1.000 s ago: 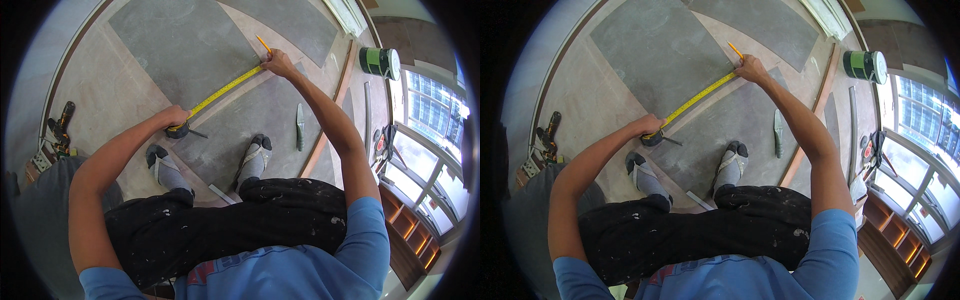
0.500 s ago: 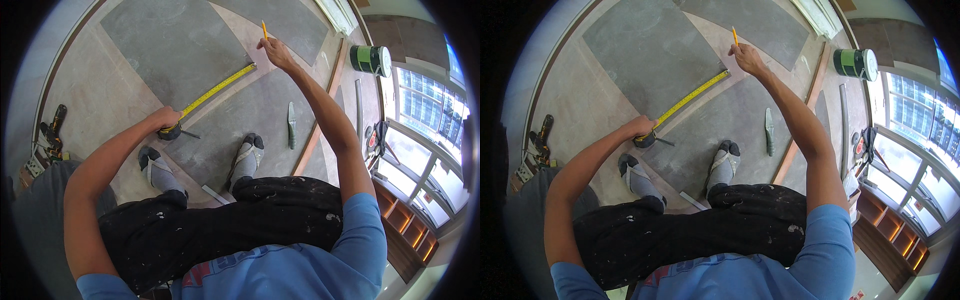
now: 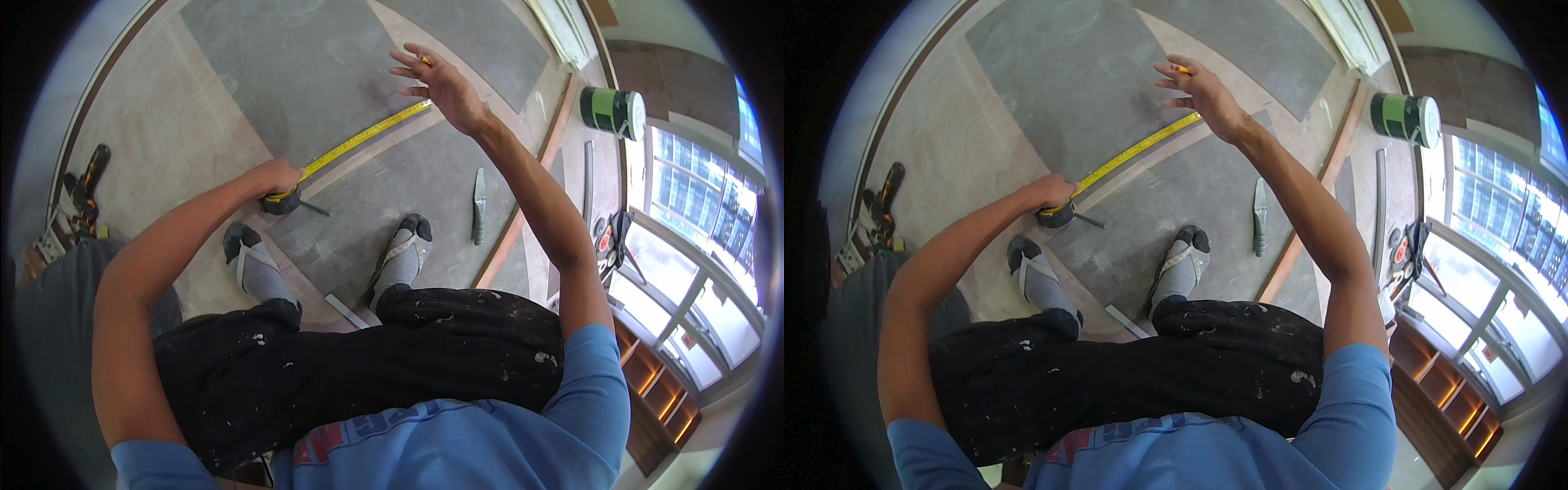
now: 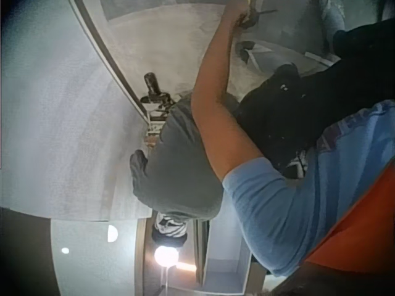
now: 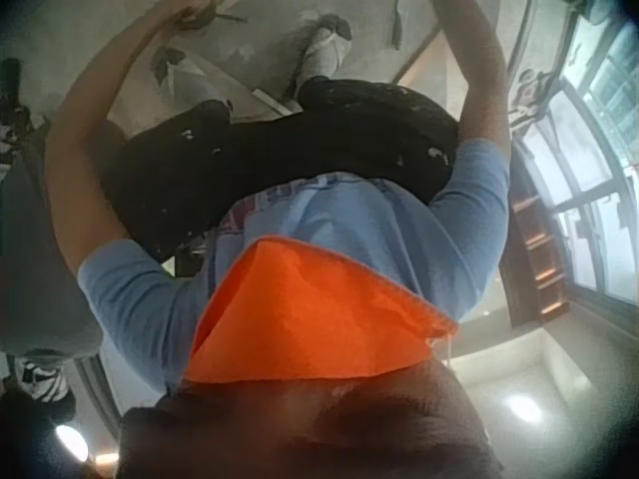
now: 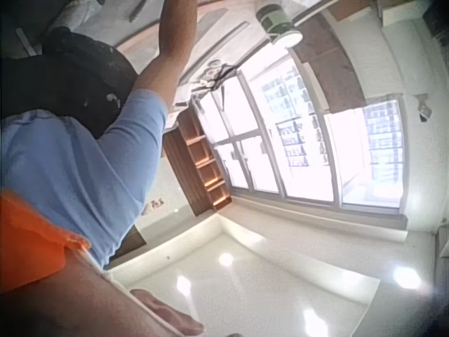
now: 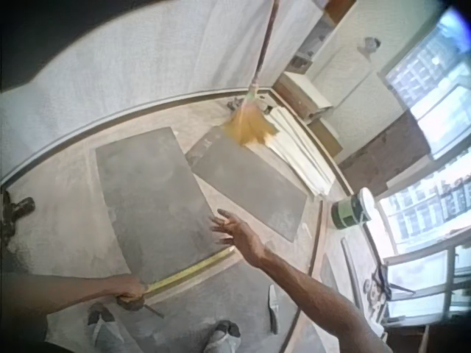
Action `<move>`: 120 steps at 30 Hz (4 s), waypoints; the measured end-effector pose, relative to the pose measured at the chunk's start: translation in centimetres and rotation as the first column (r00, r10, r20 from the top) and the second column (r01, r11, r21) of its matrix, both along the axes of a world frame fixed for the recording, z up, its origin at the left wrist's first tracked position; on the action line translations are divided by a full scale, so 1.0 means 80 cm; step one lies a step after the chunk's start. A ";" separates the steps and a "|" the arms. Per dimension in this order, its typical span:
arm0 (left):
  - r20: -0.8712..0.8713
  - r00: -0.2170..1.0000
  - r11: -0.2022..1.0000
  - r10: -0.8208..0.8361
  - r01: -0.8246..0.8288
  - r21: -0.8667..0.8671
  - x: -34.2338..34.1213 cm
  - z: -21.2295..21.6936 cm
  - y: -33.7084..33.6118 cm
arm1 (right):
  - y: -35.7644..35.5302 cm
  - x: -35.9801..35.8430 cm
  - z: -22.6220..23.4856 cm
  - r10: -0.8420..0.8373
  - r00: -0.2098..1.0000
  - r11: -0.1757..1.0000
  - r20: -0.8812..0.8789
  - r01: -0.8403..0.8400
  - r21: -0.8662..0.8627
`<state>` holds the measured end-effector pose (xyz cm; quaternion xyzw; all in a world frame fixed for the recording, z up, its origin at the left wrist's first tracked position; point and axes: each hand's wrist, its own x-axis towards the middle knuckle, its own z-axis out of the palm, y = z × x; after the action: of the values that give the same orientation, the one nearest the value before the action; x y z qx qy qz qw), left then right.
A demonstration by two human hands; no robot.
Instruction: The person applies adhesive to the interior of a curved wooden cabinet using a brush, then inserts a white panel into the cabinet. The person then measures and marks a wooden strip on the floor using a tape measure and pencil.
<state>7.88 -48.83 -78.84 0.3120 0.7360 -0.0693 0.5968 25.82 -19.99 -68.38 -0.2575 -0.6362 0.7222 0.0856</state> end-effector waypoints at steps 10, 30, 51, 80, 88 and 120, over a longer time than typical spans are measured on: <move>-0.001 0.999 0.999 0.039 -0.039 -0.004 0.005 0.010 0.005 | -0.081 -0.056 -0.016 0.490 0.797 0.872 0.354 -0.459 -0.172; 0.065 0.997 0.997 0.036 -0.031 -0.078 0.002 0.036 0.015 | -0.165 -0.022 -0.118 0.246 0.907 0.934 0.342 -0.316 0.167; 0.039 0.999 1.000 -0.027 0.028 -0.011 0.003 0.031 0.011 | -0.172 -0.024 -0.108 0.236 0.913 0.932 0.332 -0.310 0.190; 0.023 1.000 1.000 0.007 -0.007 -0.017 0.006 0.025 0.009 | -0.173 -0.022 -0.123 0.252 0.905 0.874 0.343 -0.365 0.320; -0.011 0.999 0.989 -0.045 0.046 0.142 -0.003 -0.003 -0.014 | -0.126 -0.055 -0.110 -0.290 0.957 0.940 0.013 0.282 0.191; -0.199 0.949 0.869 0.245 -0.124 0.479 -0.501 0.006 0.124 | 0.040 -0.258 -0.123 -0.655 0.706 0.616 0.268 0.294 0.730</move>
<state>-32.17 -38.90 -78.35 0.3610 0.8277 0.1258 0.4108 5.14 -16.82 -78.21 -0.5595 -0.7434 0.3122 0.1918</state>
